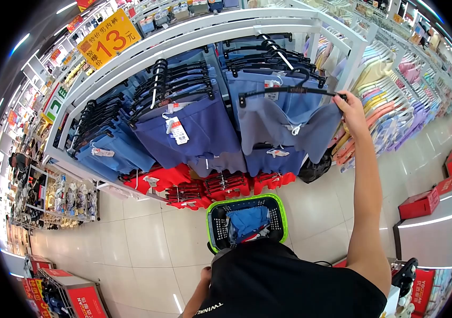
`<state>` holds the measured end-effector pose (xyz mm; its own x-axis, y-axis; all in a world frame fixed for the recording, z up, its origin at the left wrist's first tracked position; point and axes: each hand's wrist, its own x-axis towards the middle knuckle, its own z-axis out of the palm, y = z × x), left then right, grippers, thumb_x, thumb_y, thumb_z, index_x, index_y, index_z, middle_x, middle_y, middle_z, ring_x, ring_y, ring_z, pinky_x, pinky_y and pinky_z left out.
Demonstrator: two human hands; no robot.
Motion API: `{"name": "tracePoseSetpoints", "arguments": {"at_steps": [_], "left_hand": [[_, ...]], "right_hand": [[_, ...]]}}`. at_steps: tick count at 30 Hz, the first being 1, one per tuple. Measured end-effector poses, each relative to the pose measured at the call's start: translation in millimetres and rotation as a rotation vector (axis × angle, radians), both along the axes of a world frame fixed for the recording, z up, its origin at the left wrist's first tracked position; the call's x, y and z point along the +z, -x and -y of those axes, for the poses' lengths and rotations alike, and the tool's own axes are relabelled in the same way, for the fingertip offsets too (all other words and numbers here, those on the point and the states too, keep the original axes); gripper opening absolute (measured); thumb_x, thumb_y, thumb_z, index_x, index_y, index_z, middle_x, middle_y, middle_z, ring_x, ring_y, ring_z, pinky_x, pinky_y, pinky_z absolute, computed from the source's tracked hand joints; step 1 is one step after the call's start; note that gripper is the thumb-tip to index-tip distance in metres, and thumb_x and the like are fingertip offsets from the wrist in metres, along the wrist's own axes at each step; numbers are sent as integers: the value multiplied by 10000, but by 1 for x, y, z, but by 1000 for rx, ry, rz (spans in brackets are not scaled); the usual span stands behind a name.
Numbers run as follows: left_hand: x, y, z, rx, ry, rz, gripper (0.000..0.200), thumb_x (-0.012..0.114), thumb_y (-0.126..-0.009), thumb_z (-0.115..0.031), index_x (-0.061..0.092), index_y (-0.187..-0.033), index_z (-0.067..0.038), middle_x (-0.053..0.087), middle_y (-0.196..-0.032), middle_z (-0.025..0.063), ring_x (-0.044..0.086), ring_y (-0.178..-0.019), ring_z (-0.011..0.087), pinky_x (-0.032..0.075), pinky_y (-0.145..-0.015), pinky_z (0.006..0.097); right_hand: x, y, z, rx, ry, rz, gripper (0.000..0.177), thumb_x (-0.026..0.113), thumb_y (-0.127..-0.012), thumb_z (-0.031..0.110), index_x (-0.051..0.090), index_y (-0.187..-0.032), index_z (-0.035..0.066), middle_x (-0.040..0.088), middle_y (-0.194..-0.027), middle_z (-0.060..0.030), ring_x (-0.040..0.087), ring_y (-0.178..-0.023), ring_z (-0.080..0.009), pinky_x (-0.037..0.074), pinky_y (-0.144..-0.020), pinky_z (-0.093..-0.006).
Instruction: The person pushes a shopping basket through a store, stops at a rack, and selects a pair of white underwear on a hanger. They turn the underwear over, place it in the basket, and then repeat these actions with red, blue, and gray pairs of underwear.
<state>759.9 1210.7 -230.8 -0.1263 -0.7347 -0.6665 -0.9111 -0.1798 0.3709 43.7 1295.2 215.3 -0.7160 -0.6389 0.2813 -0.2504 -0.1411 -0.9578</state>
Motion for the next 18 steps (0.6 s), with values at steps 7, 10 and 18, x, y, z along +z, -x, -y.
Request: {"name": "tracePoseSetpoints", "arguments": {"at_steps": [7, 10, 18], "left_hand": [[111, 92, 76, 178, 218, -742, 209, 567, -922, -164, 610, -1036, 6, 631, -814, 25, 539, -668, 95, 439, -595, 235], [237, 161, 101, 101, 254, -988, 378, 619, -903, -153, 514, -1230, 5, 611, -1088, 92, 570, -1010, 149, 447, -890, 283], [406, 220, 110, -240, 356, -1379, 399, 644, -876, -134, 512, -1227, 4, 610, -1155, 104, 565, -1064, 176, 429, -937, 304]], "right_hand": [[-19, -57, -19, 55, -23, -6, 199, 638, -913, 193, 597, -986, 13, 619, -860, -3, 545, -774, -64, 434, -708, -214], [-19, -95, -19, 151, 6, 5, 169, 637, -910, 164, 594, -967, 11, 626, -852, -9, 549, -787, -68, 435, -725, -212], [-29, -195, 10, 358, 0, 43, 137, 634, -906, 132, 601, -981, 22, 645, -872, -19, 566, -814, -62, 449, -706, -207]]}}
